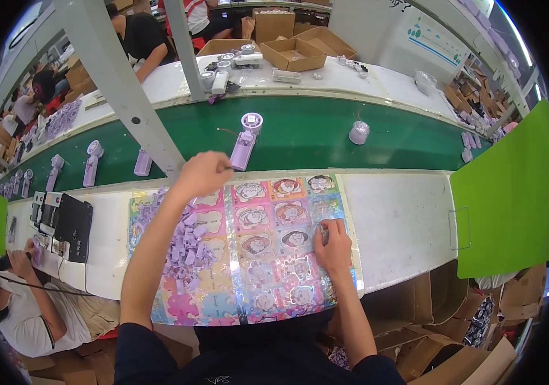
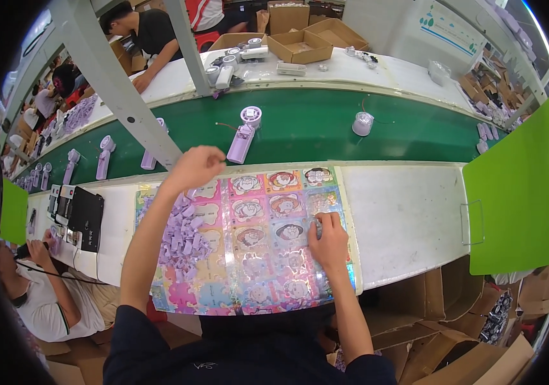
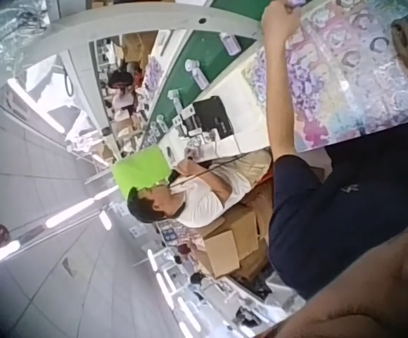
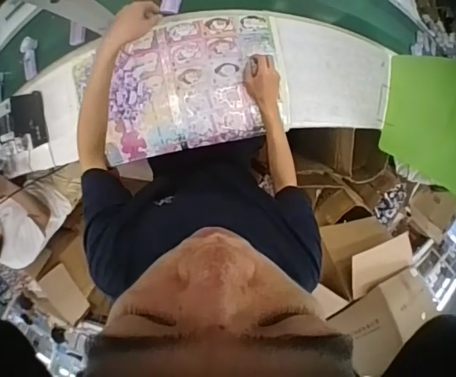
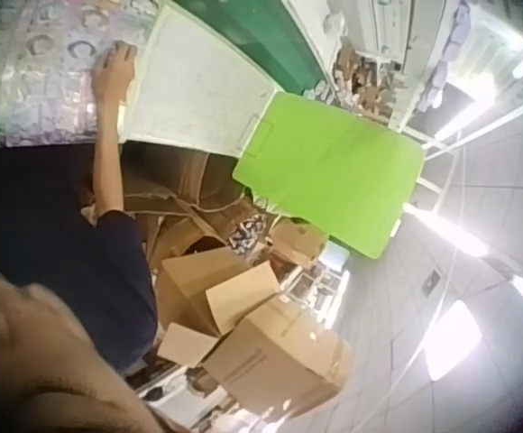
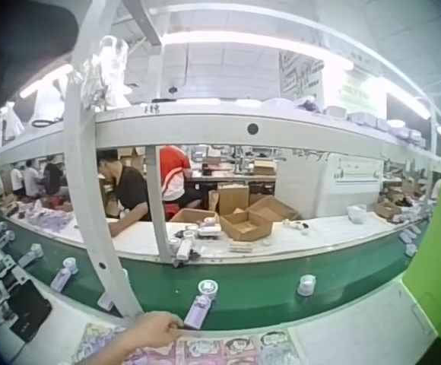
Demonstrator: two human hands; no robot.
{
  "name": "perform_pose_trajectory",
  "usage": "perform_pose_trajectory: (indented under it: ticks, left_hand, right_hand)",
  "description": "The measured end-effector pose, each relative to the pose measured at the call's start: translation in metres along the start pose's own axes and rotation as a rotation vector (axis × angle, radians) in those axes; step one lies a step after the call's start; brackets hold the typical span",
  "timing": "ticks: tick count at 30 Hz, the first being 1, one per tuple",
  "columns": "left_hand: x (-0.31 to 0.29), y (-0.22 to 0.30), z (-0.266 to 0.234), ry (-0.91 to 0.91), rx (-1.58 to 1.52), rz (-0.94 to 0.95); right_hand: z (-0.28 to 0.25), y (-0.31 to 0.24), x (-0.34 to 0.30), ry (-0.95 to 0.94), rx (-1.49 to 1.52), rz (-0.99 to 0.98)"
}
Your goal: The person assembles handheld fans by fitting plastic components, motor heads, and circuit boards together by hand, then places the assembled units onto the conveyor belt.
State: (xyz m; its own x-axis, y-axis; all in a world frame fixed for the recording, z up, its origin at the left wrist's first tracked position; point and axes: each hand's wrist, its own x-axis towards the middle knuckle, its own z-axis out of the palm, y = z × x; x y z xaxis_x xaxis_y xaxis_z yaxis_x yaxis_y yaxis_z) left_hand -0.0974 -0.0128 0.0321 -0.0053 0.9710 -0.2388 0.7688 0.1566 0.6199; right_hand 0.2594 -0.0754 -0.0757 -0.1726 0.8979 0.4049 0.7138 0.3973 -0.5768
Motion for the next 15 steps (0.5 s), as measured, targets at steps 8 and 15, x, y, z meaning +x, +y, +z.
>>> perform_pose_trajectory:
  ticks: [8, 15]
  left_hand:
    - [-0.064, -0.068, 0.007, -0.004, 0.535, 0.18]
    - [-0.06, -0.07, 0.02, -0.011, 0.438, 0.176]
  right_hand:
    - [0.006, -0.002, 0.001, 0.011, 0.011, -0.034]
    - [0.004, -0.005, 0.0, 0.005, 0.007, -0.016]
